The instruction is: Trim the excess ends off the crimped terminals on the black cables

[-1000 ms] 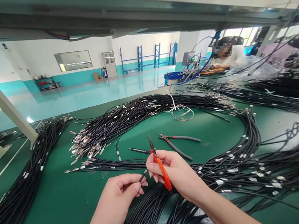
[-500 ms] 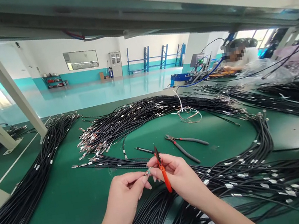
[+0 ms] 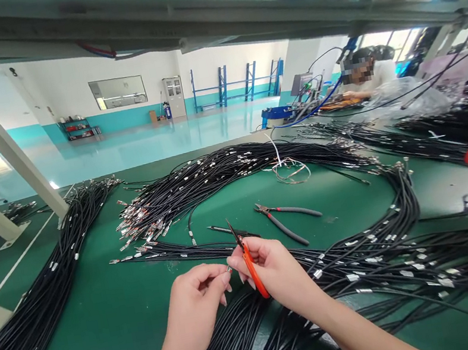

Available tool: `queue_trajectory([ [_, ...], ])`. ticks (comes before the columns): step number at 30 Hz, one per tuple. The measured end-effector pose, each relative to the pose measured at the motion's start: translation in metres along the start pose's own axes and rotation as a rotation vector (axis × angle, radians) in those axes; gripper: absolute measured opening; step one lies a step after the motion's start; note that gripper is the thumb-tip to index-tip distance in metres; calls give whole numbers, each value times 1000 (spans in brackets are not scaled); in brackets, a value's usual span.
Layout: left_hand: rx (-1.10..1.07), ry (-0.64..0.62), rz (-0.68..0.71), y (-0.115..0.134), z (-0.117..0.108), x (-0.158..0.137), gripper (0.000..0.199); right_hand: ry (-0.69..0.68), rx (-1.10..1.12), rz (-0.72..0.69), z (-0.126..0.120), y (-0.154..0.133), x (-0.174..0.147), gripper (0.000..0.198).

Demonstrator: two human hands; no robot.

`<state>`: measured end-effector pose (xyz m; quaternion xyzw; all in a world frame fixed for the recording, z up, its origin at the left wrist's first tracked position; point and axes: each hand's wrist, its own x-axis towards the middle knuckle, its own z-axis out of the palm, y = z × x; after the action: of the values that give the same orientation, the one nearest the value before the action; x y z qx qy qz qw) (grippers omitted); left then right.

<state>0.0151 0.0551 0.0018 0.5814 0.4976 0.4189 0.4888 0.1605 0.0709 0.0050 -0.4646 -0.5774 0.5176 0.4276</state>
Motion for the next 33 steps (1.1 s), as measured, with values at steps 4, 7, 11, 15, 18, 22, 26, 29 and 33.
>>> queue_trajectory([
  [4,-254,-152,-144,2,-3,0,21,-16,41,37,0,2,1,27],
  [7,-329,-186,-182,2,-3,1,19,-37,95,86,0,4,1,27],
  [11,-316,-170,-175,1,-3,0,21,-44,134,109,0,4,2,25],
  [15,-271,-145,-170,0,-3,-1,23,-58,145,87,0,4,2,23],
  [18,-245,-124,-161,0,-2,-1,23,-76,135,65,-1,4,2,22],
  [22,-238,-82,-160,1,0,-3,24,-93,126,50,-1,4,2,23],
  [26,-272,-84,-180,1,-2,-3,22,-84,126,59,1,5,4,24],
  [29,-288,-106,-180,-2,-1,2,20,-44,110,82,-3,10,5,27],
  [33,-255,-16,-126,0,11,1,7,-28,47,60,-8,16,0,27],
])
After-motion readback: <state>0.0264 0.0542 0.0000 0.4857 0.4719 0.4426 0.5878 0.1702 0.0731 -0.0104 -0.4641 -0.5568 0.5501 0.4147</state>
